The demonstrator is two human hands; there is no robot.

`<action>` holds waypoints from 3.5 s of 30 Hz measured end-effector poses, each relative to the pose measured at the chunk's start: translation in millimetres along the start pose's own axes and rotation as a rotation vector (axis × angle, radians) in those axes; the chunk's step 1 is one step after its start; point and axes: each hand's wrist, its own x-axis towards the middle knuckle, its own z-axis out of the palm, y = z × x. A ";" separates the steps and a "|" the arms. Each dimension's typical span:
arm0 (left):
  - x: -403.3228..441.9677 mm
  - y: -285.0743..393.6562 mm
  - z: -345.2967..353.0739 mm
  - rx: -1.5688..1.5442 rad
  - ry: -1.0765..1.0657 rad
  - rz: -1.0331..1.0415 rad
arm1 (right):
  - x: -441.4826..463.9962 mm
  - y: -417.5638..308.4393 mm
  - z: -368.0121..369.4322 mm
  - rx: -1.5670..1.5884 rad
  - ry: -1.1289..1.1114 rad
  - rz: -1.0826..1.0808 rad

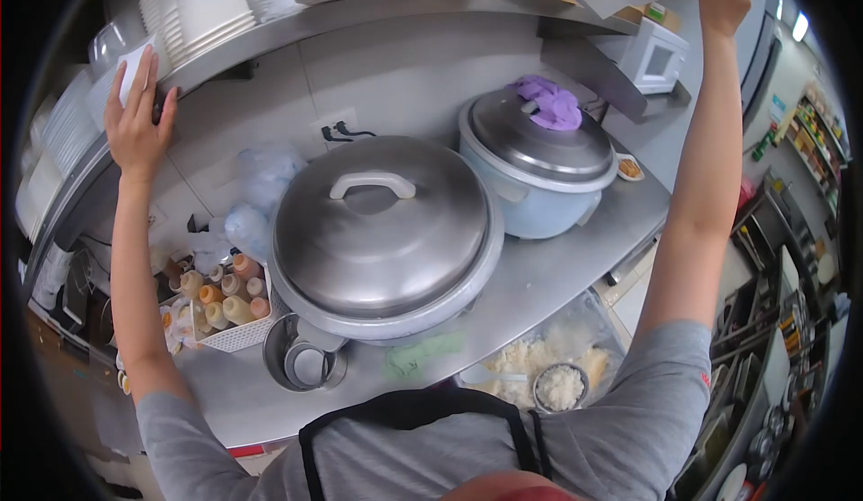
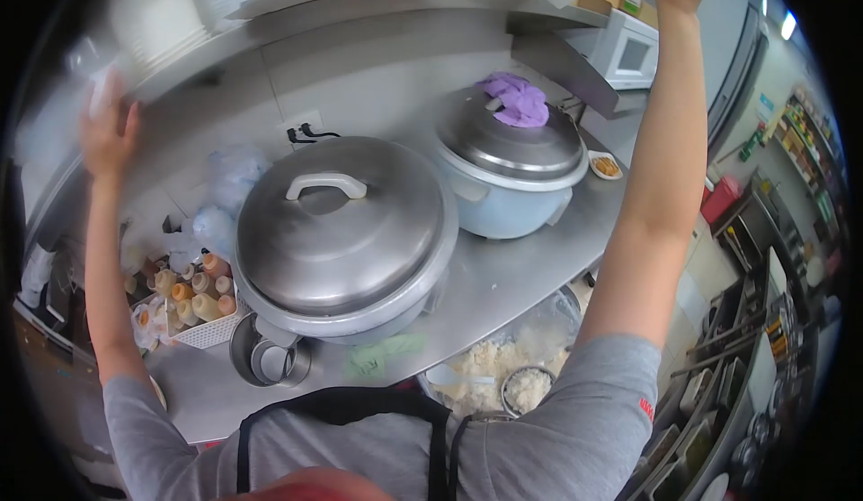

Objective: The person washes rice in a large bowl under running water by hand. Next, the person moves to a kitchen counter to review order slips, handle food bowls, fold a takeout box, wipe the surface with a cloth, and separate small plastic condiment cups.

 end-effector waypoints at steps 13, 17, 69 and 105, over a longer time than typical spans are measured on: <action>7.8 5.1 -56.2 -0.264 0.150 0.077 | 91.6 -35.2 -214.3 -0.345 -0.636 0.129; -29.8 -3.8 -111.4 -0.546 0.256 -0.072 | 102.0 -106.8 -218.5 0.127 -0.637 -0.266; -502.0 -293.7 -737.3 -0.083 0.103 -2.252 | 192.0 -1084.9 -373.7 2.784 -0.335 -0.468; -691.0 -721.4 -889.1 0.424 0.255 -1.627 | 413.9 -1583.8 -452.2 2.454 0.138 -0.102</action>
